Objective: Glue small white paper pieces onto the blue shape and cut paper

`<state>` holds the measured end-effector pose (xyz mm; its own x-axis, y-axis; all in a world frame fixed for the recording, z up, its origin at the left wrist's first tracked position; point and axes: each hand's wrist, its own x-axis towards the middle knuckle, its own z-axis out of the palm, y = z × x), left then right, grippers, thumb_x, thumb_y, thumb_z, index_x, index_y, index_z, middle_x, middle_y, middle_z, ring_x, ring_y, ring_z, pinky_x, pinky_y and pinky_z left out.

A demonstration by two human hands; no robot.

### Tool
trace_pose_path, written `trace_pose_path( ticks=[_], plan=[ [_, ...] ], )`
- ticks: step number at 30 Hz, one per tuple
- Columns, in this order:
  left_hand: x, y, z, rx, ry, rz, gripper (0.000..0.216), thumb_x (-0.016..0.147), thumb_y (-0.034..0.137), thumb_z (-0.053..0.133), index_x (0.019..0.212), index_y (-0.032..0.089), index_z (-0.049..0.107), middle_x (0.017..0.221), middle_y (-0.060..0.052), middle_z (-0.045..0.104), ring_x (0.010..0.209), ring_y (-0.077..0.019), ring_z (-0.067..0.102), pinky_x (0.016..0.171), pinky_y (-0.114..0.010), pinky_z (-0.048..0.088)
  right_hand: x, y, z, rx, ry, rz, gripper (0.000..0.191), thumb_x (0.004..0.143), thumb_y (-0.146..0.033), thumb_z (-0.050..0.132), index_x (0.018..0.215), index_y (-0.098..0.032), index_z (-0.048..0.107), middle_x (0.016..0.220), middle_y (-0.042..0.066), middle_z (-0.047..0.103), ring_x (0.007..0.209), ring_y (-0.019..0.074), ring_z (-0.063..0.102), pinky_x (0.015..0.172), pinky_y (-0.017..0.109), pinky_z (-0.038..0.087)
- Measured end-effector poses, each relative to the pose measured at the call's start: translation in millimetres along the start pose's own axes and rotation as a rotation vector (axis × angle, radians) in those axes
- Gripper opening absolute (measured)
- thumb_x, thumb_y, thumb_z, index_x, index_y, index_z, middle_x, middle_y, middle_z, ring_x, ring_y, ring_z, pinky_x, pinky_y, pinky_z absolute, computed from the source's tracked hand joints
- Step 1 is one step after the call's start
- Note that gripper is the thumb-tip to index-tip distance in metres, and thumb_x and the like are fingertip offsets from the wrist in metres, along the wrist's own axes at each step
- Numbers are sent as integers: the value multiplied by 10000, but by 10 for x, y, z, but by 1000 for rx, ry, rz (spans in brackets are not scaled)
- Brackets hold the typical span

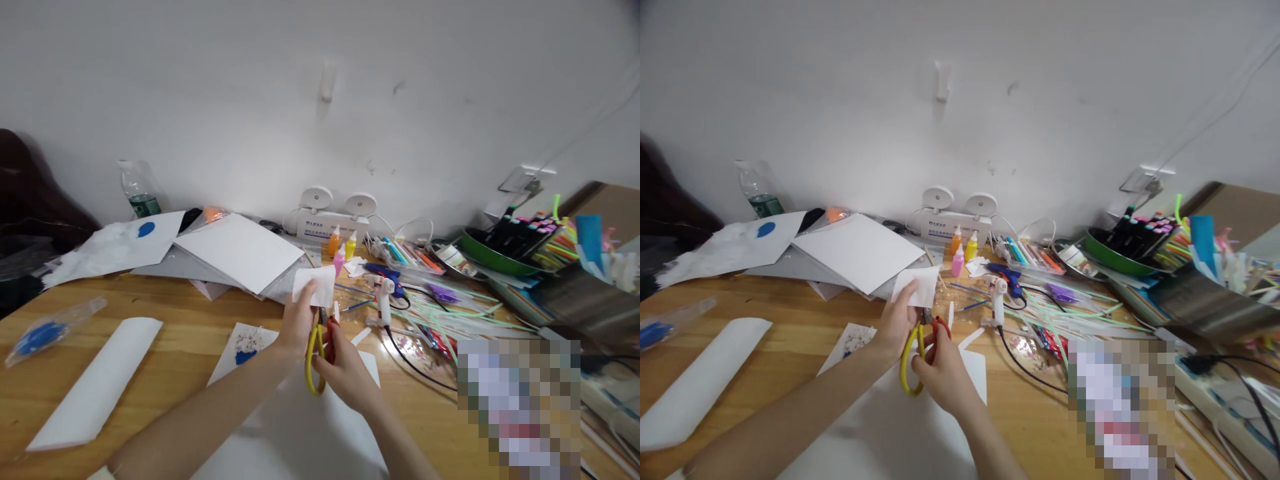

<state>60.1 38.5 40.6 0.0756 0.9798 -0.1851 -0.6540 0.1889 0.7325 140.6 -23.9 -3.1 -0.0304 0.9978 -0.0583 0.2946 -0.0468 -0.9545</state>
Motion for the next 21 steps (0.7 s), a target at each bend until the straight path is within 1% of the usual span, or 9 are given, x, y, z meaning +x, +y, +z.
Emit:
trace_pose_path(
  ticks=[1, 3, 5, 7, 9, 11, 14, 17, 21],
  plan=[
    [17, 5, -6, -3, 33, 51, 284, 668, 296, 614, 892, 123, 605, 764, -49, 664, 779, -177, 621, 722, -262, 465, 2, -8, 7, 3, 26, 12, 155, 661, -123, 475, 785, -185, 408, 671, -39, 443, 552, 95, 429, 498, 222, 341],
    [60, 66, -2, -47, 50, 161, 255, 688, 255, 599, 920, 148, 598, 858, -44, 662, 895, -171, 593, 800, -257, 437, 8, -19, 20, 30, 44, 39, 159, 641, -103, 439, 776, -184, 415, 663, -35, 444, 577, 107, 434, 524, 231, 350],
    [100, 175, 15, -118, -1, 228, 257, 722, 227, 556, 967, 154, 583, 958, -56, 645, 990, -177, 554, 857, -277, 410, 12, -25, 35, 96, 27, 63, 192, 623, -86, 410, 787, -184, 432, 657, -31, 449, 586, 113, 434, 532, 234, 351],
    [128, 289, 32, -154, -64, 259, 268, 749, 228, 515, 993, 137, 575, 1029, -84, 622, 1027, -195, 535, 889, -305, 390, 14, -25, 54, 212, -11, 79, 233, 622, -88, 395, 828, -185, 444, 670, -26, 469, 566, 108, 432, 518, 230, 349],
    [146, 366, 35, -168, -89, 301, 278, 765, 244, 488, 1000, 127, 576, 1074, -98, 602, 1042, -207, 526, 910, -321, 373, 14, -20, 77, 357, -39, 99, 244, 636, -110, 400, 864, -189, 442, 677, -25, 484, 522, 94, 420, 488, 220, 342],
    [158, 388, 24, -176, -81, 344, 287, 773, 253, 474, 1013, 131, 575, 1111, -102, 582, 1060, -210, 514, 931, -329, 354, 16, -8, 107, 471, -33, 104, 225, 666, -147, 423, 885, -193, 434, 640, -41, 469, 481, 80, 400, 454, 204, 325],
    [166, 344, -2, -175, -74, 353, 286, 771, 242, 484, 1027, 153, 577, 1149, -95, 561, 1074, -210, 504, 949, -331, 335, 28, 28, 163, 518, 14, 59, 123, 754, -265, 448, 849, -190, 424, 544, -74, 402, 414, 61, 351, 395, 181, 278],
    [156, 287, -8, -180, -111, 349, 283, 764, 240, 505, 1028, 170, 580, 1166, -81, 552, 1074, -215, 505, 940, -333, 347, 35, 69, 226, 499, 17, -6, 209, 805, -385, 422, 776, -178, 413, 500, -85, 382, 366, 45, 330, 357, 171, 249],
    [138, 254, 20, -217, -96, 308, 313, 751, 223, 529, 1055, 155, 557, 1127, -89, 578, 1083, -218, 497, 928, -337, 361, -3, 59, 273, 493, -50, -39, 243, 810, -409, 431, 774, -169, 416, 482, -84, 404, 349, 43, 355, 351, 167, 266]
  ],
)
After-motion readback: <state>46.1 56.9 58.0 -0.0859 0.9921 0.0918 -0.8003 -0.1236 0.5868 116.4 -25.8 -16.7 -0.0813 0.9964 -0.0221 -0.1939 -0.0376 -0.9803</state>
